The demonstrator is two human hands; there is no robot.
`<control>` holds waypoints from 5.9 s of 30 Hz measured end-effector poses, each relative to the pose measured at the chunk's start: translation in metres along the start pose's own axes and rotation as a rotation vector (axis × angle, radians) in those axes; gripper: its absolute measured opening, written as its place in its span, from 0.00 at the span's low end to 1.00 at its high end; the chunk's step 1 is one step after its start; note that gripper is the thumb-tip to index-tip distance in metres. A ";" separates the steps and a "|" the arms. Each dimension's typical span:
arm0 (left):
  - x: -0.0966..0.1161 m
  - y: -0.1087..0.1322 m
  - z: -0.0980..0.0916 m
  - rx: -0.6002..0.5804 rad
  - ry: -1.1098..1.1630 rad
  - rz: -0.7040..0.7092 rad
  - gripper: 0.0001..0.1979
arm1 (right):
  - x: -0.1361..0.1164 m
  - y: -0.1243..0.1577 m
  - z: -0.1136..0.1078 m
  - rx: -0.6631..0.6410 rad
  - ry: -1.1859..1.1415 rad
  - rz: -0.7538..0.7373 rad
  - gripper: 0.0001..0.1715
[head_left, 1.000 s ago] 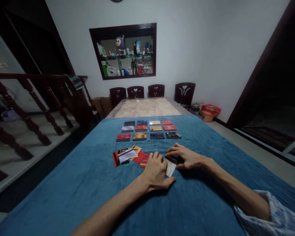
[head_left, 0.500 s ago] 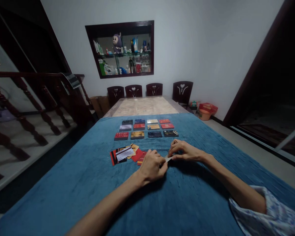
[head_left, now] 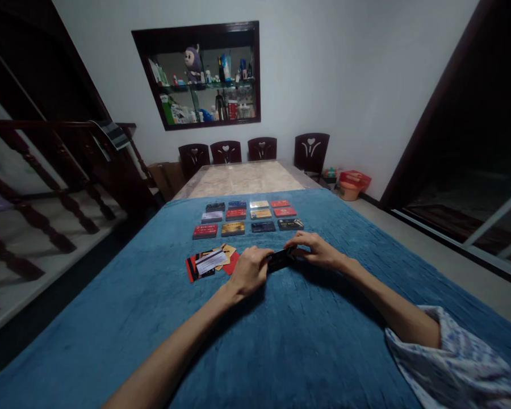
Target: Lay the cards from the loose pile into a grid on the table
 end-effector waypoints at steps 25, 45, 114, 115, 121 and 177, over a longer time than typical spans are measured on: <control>-0.010 -0.037 0.005 -0.010 -0.121 -0.040 0.16 | 0.009 0.003 0.018 0.070 0.176 0.017 0.19; -0.017 -0.060 0.000 0.020 -0.046 -0.110 0.16 | -0.003 -0.005 0.014 -0.093 0.521 0.074 0.33; -0.001 -0.173 0.069 -0.353 -0.511 -0.039 0.24 | 0.163 -0.027 -0.026 -0.491 0.409 0.399 0.24; -0.001 -0.171 0.066 -0.335 -0.515 -0.029 0.25 | 0.163 -0.027 -0.026 -0.487 0.405 0.396 0.24; -0.004 -0.153 0.038 -0.234 -0.524 0.013 0.23 | 0.166 -0.023 -0.026 -0.479 0.390 0.395 0.27; -0.130 0.041 -0.086 -0.137 -0.449 -0.158 0.16 | -0.046 -0.159 0.143 -0.483 0.218 -0.228 0.25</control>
Point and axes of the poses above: each hand's wrist, its own y-axis away from the middle knuckle, its own z-axis out of the palm, x = y × z, the point moved 8 cm from there along -y, towards the middle knuckle, and after that the axes turned 13 degrees about -z, right-handed, at the moved point
